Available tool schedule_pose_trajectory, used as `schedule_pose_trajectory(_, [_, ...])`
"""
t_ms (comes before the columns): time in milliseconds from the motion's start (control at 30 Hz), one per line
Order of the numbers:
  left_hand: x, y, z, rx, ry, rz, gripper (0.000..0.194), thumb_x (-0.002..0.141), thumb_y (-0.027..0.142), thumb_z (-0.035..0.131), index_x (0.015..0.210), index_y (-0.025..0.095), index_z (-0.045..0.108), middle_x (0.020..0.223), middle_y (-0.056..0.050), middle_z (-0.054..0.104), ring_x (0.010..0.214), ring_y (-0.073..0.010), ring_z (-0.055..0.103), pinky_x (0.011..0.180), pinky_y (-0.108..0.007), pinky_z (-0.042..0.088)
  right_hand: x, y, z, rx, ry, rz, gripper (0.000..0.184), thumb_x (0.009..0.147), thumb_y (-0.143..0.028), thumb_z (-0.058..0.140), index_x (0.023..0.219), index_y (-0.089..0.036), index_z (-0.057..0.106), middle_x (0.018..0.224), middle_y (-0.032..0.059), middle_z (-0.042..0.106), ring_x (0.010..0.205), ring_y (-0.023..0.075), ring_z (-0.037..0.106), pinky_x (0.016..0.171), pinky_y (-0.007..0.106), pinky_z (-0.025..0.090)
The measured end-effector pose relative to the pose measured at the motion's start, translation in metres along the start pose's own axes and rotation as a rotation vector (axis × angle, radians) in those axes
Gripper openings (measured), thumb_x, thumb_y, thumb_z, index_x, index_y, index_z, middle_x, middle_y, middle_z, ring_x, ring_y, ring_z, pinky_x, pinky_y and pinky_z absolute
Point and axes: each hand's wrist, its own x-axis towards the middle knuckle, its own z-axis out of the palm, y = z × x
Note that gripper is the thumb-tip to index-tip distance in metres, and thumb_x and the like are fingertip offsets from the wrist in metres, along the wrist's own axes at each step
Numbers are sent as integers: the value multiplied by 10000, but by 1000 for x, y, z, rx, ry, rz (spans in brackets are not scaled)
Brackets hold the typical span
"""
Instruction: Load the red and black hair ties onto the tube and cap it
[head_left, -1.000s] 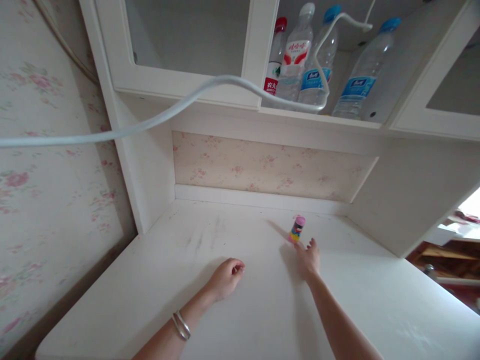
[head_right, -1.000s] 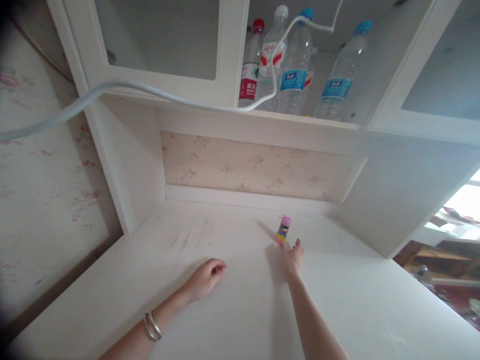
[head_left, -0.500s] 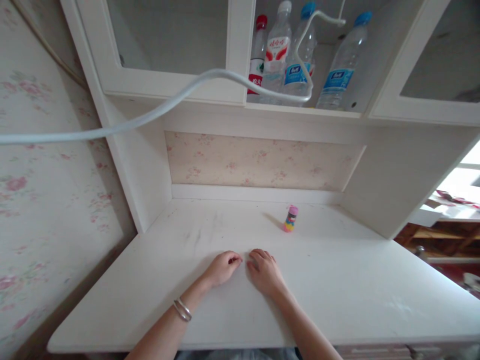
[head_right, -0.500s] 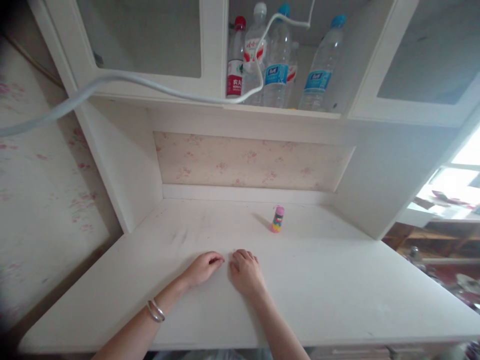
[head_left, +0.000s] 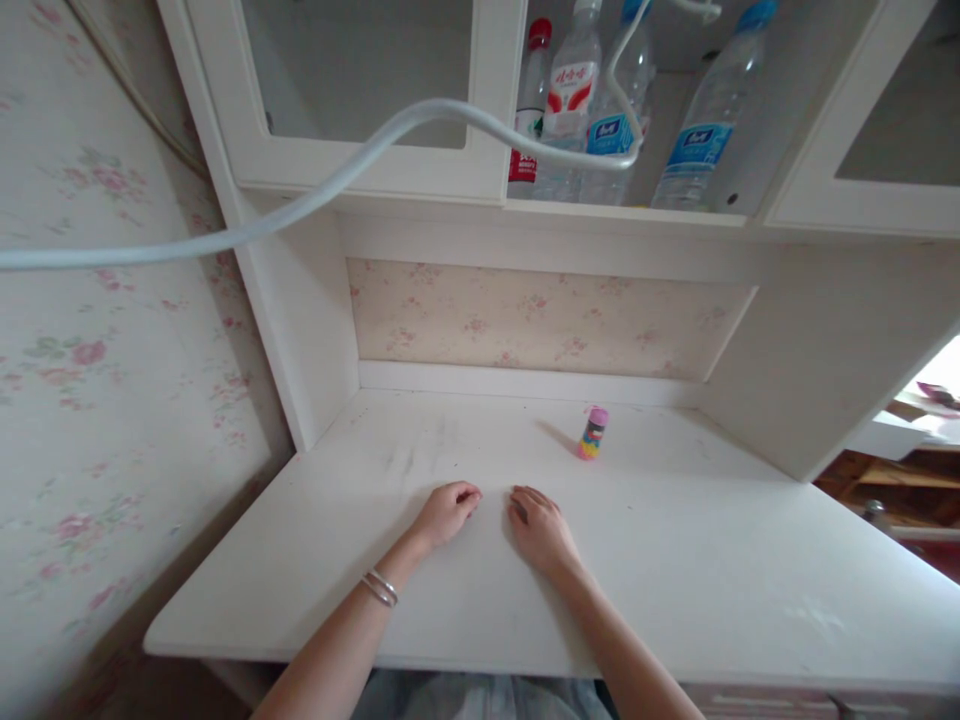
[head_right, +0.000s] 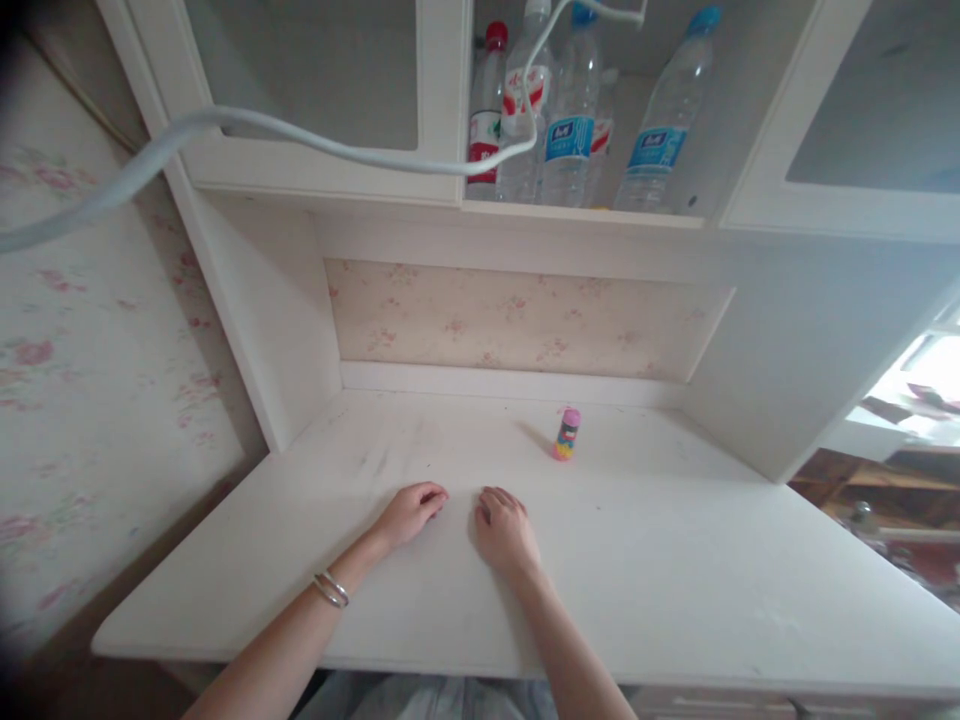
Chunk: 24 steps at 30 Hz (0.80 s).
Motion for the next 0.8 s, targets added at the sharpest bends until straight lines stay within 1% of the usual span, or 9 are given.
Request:
schedule_pose_trajectory(100, [-1,1,2,84,68,35,331,885,340,411,916,159,687,846,-70,669,798,-185,591,775,-303,445,0,-1,1,-34,-25,23,340,878,-234,438,1124,-223,673,1231,62,632,1171,200,534,1044,318,333])
schedule_pose_trajectory(167, [-3,3,4,148,120,56,300,881,287,423,942,172,693,977,-95,659,954,-212,572,912,-344,403,-1,-3,3,-78,-44,37,351,897,-249,420,1163,-231,647,1269,65,608,1204,199,505,1072,348,289])
schedule_pose_trajectory(233, [-6,4,8,205,163,64,281,865,264,460,1011,190,689,1112,-110,627,1111,-246,510,1031,-404,310,-1,-6,5,-146,-59,73,377,916,-319,413,1241,-248,591,1360,67,536,1283,221,426,1107,428,208])
schedule_pose_trajectory(300, [-8,4,13,317,207,63,310,855,309,506,1109,219,660,1265,-116,562,1249,-287,408,1109,-490,162,-2,-8,7,-211,-73,127,458,916,-450,416,1326,-272,513,1454,73,426,1358,266,314,1109,526,116])
schedule_pose_trajectory(367, [-9,4,18,475,241,50,380,863,410,511,1189,248,620,1383,-118,480,1332,-322,309,1116,-564,15,-2,-10,9,-244,-93,160,563,896,-578,395,1374,-287,458,1502,89,343,1393,306,231,1090,590,53])
schedule_pose_trajectory(433, [-8,3,23,607,246,23,452,875,502,471,1245,268,583,1435,-116,433,1361,-344,261,1094,-605,-55,-2,-10,9,-255,-110,170,625,884,-648,349,1392,-295,437,1517,106,307,1405,333,185,1065,636,-2])
schedule_pose_trajectory(500, [-7,1,25,653,233,-7,497,883,538,434,1291,277,544,1458,-112,408,1371,-356,240,1082,-624,-65,-2,-11,9,-256,-121,181,652,880,-676,314,1401,-299,426,1524,115,287,1411,354,147,1036,673,-50])
schedule_pose_trajectory(600, [-6,0,26,649,213,-18,518,887,542,414,1323,280,515,1475,-116,383,1375,-367,231,1073,-637,-60,-1,-11,9,-260,-141,206,674,874,-695,296,1415,-308,404,1534,114,260,1415,370,103,1002,706,-98])
schedule_pose_trajectory(800, [-4,3,23,653,186,-12,514,892,523,399,1317,262,525,1465,-137,390,1364,-379,248,1066,-652,-22,1,-11,9,-286,-166,196,693,876,-701,256,1432,-305,375,1538,124,248,1409,375,127,999,716,-66])
